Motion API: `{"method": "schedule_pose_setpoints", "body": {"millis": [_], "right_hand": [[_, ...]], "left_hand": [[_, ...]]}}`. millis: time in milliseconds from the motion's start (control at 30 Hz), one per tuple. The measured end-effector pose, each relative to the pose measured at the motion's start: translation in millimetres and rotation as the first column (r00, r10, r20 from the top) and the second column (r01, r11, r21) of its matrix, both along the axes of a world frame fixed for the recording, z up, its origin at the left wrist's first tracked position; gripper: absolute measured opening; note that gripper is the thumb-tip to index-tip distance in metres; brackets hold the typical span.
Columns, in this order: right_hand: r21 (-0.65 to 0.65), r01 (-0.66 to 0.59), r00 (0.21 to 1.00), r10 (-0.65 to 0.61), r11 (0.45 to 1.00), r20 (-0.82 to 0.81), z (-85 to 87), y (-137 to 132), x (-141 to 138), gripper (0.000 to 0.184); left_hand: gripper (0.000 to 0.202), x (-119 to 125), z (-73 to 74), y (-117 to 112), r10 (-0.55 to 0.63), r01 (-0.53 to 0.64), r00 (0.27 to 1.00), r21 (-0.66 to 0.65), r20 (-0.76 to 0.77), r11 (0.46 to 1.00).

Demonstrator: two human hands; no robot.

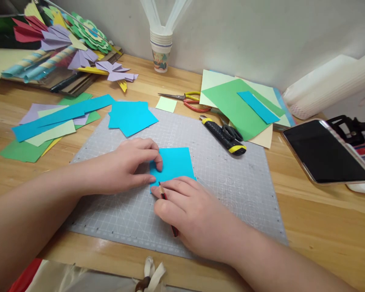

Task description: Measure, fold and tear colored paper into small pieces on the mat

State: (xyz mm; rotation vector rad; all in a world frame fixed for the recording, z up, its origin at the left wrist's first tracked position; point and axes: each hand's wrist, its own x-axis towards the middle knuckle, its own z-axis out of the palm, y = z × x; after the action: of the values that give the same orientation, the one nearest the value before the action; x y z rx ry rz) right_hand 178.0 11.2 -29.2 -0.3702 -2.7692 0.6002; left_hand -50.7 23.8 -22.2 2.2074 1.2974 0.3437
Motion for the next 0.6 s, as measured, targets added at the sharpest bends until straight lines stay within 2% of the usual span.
{"method": "schedule_pose_setpoints", "body": {"millis": [600], "right_hand": [[0.014, -0.003, 1.0, 0.003, 1.0, -0.021, 0.0, 1.1, 1.1, 0.028]], "left_hand": [[0.015, -0.6, -1.0, -0.3, -0.008, 0.008, 1.0, 0.002, 0.006, 1.0]]}}
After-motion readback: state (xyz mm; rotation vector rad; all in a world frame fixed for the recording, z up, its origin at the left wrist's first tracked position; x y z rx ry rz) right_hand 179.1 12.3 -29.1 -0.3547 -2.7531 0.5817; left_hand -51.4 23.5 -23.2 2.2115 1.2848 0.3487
